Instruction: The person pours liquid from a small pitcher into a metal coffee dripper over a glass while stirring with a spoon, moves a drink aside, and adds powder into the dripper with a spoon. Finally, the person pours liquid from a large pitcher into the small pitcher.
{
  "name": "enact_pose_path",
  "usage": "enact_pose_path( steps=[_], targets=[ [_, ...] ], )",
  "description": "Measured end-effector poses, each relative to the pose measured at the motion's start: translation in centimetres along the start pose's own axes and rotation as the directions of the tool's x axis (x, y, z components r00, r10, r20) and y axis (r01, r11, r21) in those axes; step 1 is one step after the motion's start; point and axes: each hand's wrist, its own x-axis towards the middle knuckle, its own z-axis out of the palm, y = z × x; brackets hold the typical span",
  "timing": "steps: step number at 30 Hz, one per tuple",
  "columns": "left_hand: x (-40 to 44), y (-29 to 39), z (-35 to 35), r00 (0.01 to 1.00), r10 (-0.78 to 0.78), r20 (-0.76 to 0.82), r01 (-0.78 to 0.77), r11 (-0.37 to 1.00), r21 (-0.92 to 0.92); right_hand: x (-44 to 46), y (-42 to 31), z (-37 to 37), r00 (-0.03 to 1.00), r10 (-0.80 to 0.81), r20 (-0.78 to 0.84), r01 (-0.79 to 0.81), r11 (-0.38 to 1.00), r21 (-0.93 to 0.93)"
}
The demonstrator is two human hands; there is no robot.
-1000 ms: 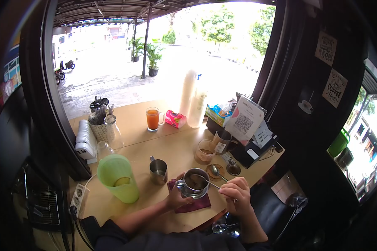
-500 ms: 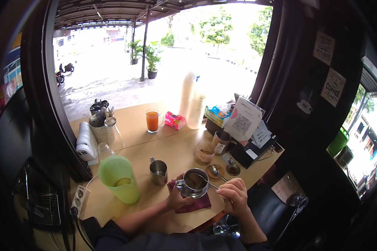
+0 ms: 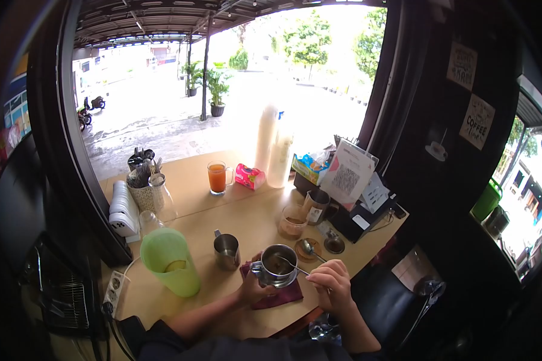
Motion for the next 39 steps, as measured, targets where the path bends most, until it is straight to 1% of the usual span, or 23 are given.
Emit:
enact_pose_path(
  steps=[3,4,6,7,8,9,10,11,12,13,15,17,19,22,24,25,27,28,30,34,36,37,39],
  targets=[
    [0.1,0.2,-0.2,0.999,0.024,0.039,-0.026,0.998,0.057,-0.6,0.1,0.6,0.995,0.026,-0.100,-0.025,1.000,0.011],
    [0.1,0.2,-0.1,0.999,0.027,0.036,-0.029,0.998,0.059,-0.5,0.1,0.5,0.995,0.022,-0.099,-0.021,1.000,0.014],
    [0.2,0.3,0.3,1.000,0.019,0.004,-0.018,0.997,-0.079,-0.2,0.3,0.3,0.999,0.006,-0.033,-0.006,1.000,-0.015],
    [0.4,0.5,0.4,1.000,0.023,0.006,-0.022,0.997,-0.079,-0.7,0.5,0.6,0.999,0.002,-0.035,-0.003,1.000,-0.018],
    [0.5,0.7,0.4,1.000,0.021,0.019,-0.020,0.998,-0.068,-1.9,0.9,1.3,0.975,0.163,-0.152,-0.144,0.981,0.128],
    [0.6,0.9,0.4,0.999,0.019,0.030,-0.017,0.998,-0.055,-2.4,1.3,1.8,0.913,0.332,-0.239,-0.260,0.922,0.288],
    [0.6,0.9,0.4,0.999,0.020,0.027,-0.018,0.998,-0.055,-2.5,1.8,2.0,0.914,0.330,-0.237,-0.258,0.922,0.289],
    [0.6,1.0,0.4,0.999,0.031,0.017,-0.030,0.999,-0.021,-2.4,2.0,2.1,0.788,0.499,-0.361,-0.356,0.847,0.395],
    [0.6,1.0,0.4,0.999,0.040,0.009,-0.040,0.999,0.012,-2.4,2.4,2.3,0.613,0.649,-0.450,-0.421,0.750,0.510],
    [0.5,0.8,0.4,0.999,0.037,0.009,-0.037,0.999,0.012,-2.4,3.0,2.2,0.612,0.651,-0.449,-0.423,0.749,0.510],
    [0.2,0.3,0.2,1.000,-0.002,0.020,0.002,1.000,0.029,-2.3,5.0,1.9,0.430,0.822,-0.373,-0.390,0.542,0.745],
    [0.1,0.4,0.1,1.000,-0.006,0.017,0.006,0.999,0.038,-2.4,7.4,2.5,0.400,0.838,-0.372,-0.383,0.521,0.763],
    [0.0,0.2,-0.1,1.000,-0.005,0.007,0.005,0.999,0.052,-3.1,10.1,3.4,0.343,0.885,-0.314,-0.551,0.460,0.696],
    [0.0,-0.5,-0.5,1.000,0.008,0.017,-0.010,0.994,0.107,-3.0,12.9,5.3,0.369,0.880,-0.300,-0.569,0.469,0.676],
    [0.1,-0.6,-0.3,0.999,0.010,0.033,-0.008,0.999,-0.046,-3.0,14.5,6.7,0.404,0.871,-0.278,-0.564,0.477,0.674],
    [0.2,-0.4,-0.2,0.999,0.011,0.033,-0.010,0.999,-0.044,-3.0,15.1,7.2,0.405,0.871,-0.278,-0.562,0.477,0.676],
    [0.2,-0.1,-0.1,1.000,0.001,0.030,0.000,1.000,-0.026,-3.0,15.8,8.0,0.427,0.883,-0.195,-0.643,0.448,0.621],
    [0.2,-0.1,-0.2,1.000,0.003,0.029,-0.002,1.000,-0.024,-3.0,15.8,8.3,0.436,0.884,-0.171,-0.651,0.441,0.618],
    [0.1,-0.2,-0.4,0.999,0.020,0.027,-0.022,0.996,0.086,-3.2,16.1,8.8,0.446,0.883,-0.148,-0.664,0.437,0.606],
    [0.3,0.0,-0.4,0.999,0.031,0.042,-0.037,0.989,0.140,-3.5,15.9,9.0,0.436,0.897,-0.079,-0.692,0.390,0.608],
    [0.3,0.4,-0.1,0.999,0.021,0.024,-0.022,0.999,0.045,-3.2,15.2,8.6,0.450,0.891,-0.061,-0.681,0.386,0.622],
    [0.2,0.2,0.0,1.000,0.019,0.024,-0.020,0.999,0.044,-3.0,14.6,8.2,0.462,0.886,-0.044,-0.670,0.382,0.636],
    [0.1,-0.2,-0.1,1.000,0.000,0.001,0.000,1.000,-0.006,-2.4,12.4,7.1,0.430,0.902,-0.046,-0.685,0.359,0.634]
  ],
)
